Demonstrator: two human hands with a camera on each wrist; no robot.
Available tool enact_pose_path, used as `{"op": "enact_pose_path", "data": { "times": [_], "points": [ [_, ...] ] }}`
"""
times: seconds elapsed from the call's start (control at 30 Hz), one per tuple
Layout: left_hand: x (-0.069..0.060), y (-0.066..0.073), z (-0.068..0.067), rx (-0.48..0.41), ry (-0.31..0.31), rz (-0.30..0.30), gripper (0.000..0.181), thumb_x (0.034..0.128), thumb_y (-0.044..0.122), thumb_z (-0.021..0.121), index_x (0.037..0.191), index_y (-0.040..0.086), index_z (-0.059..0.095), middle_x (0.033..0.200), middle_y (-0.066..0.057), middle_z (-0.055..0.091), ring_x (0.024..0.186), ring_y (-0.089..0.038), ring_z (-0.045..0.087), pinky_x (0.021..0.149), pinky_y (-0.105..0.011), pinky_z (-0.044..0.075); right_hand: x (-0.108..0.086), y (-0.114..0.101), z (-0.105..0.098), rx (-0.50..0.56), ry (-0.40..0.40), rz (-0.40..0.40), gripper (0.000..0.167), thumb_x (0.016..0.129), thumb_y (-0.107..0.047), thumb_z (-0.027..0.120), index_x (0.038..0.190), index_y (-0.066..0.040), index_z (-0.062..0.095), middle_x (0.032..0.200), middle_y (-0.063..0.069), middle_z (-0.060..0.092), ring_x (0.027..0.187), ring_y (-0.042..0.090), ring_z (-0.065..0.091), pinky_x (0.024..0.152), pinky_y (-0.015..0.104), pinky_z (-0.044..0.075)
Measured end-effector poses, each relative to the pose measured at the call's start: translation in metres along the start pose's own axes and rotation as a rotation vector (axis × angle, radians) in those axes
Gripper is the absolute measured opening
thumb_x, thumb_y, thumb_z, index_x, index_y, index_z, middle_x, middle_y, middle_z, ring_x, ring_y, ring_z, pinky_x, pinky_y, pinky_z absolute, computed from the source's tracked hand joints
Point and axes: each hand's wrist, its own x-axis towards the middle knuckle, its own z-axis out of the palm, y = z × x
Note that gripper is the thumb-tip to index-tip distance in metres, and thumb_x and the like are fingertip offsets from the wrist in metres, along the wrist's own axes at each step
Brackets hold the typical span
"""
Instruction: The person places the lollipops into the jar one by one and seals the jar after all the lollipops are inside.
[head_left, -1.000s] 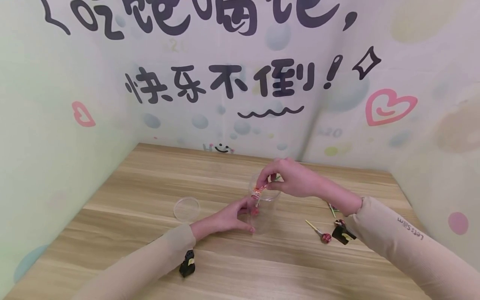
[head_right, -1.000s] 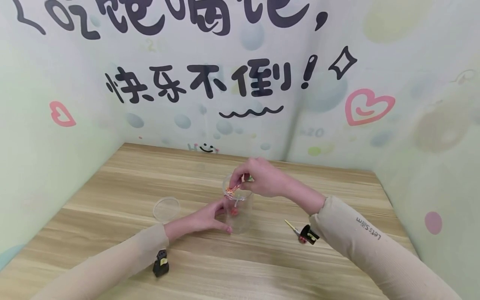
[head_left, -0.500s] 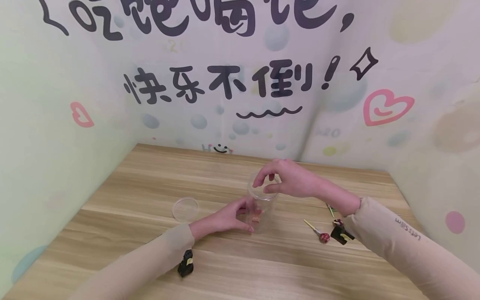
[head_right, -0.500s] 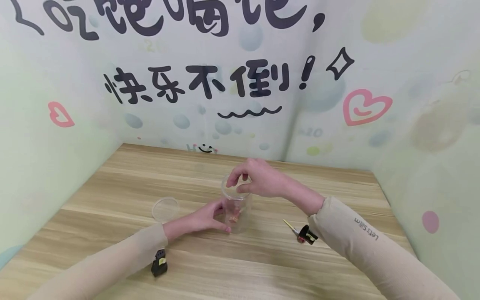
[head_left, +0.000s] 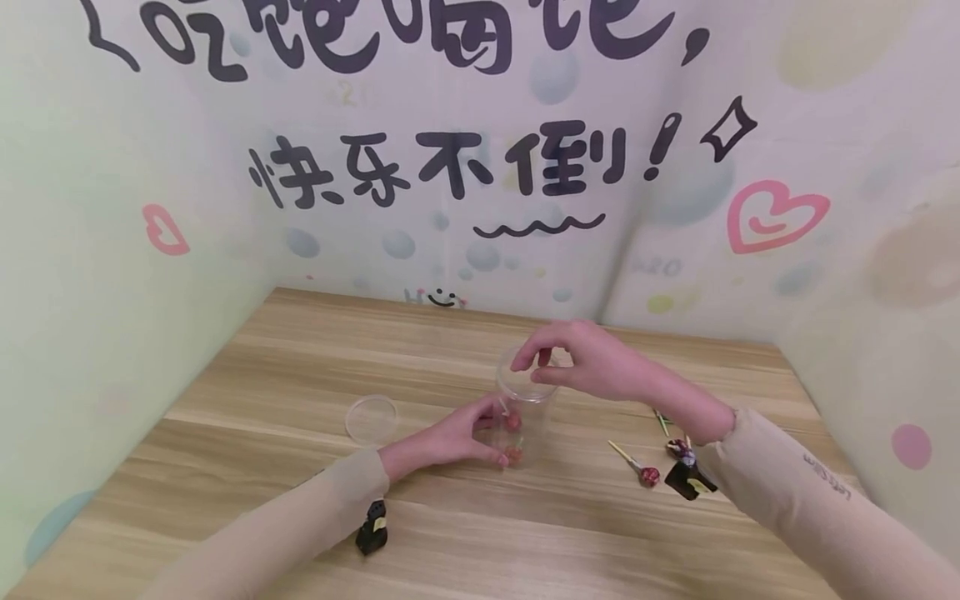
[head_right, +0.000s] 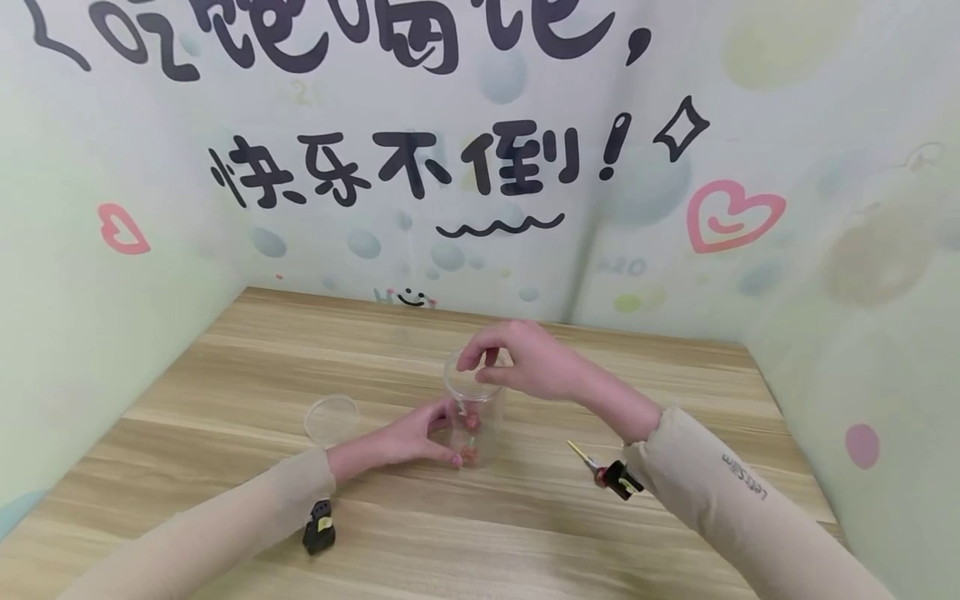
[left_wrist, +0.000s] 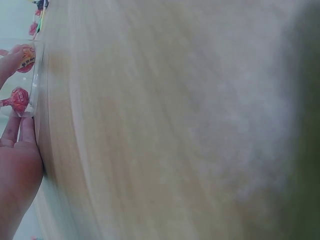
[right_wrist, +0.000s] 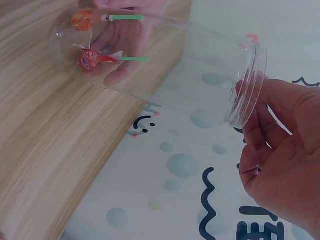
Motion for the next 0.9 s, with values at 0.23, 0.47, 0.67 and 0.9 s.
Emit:
{"op": "enact_pose_path", "data": {
  "times": [0.23, 0.47, 0.67, 0.9],
  "points": [
    [-0.001, 0.001, 0.001, 0.008, 0.005, -0.009, 0.061, 0.0768, 0.008, 0.083, 0.128, 0.007, 0.051, 0.126, -0.01, 0.061, 0.128, -0.02, 0.053, 0.117, -0.035, 0.04, -0.018, 0.008, -0.005, -0.014, 0.104, 0.062, 0.024, 0.09, -0.011, 0.071, 0.107, -0.027, 0.072, 0.106, -0.012, 0.073, 0.094, 0.006, 0.063, 0.08, 0.03, 0.046],
    [-0.002, 0.0, 0.0, 0.002, 0.02, -0.035, 0.07, 0.0765, 0.009, 0.084, 0.136, 0.005, 0.048, 0.133, -0.011, 0.058, 0.138, -0.026, 0.047, 0.119, -0.041, 0.038, -0.048, 0.03, -0.014, -0.011, 0.166, 0.169, 0.022, 0.091, -0.012, 0.07, 0.111, -0.023, 0.071, 0.106, -0.013, 0.072, 0.093, 0.002, 0.06, 0.08, 0.027, 0.046],
    [-0.003, 0.001, 0.0, -0.002, 0.021, -0.057, 0.07, 0.0764, 0.009, 0.084, 0.136, 0.006, 0.048, 0.137, -0.011, 0.055, 0.14, -0.028, 0.045, 0.12, -0.042, 0.037, -0.074, 0.054, -0.019, -0.047, 0.252, 0.172, 0.022, 0.092, -0.011, 0.069, 0.108, -0.026, 0.071, 0.102, -0.012, 0.072, 0.088, 0.001, 0.061, 0.076, 0.023, 0.044],
    [-0.003, 0.001, 0.0, -0.012, 0.027, -0.046, 0.064, 0.0758, 0.007, 0.084, 0.13, 0.005, 0.051, 0.135, -0.012, 0.056, 0.138, -0.027, 0.047, 0.119, -0.04, 0.038, -0.099, 0.076, -0.02, -0.082, 0.31, 0.182, 0.022, 0.091, -0.01, 0.07, 0.107, -0.025, 0.071, 0.1, -0.014, 0.071, 0.085, -0.002, 0.061, 0.072, 0.022, 0.044]
  ]
}}
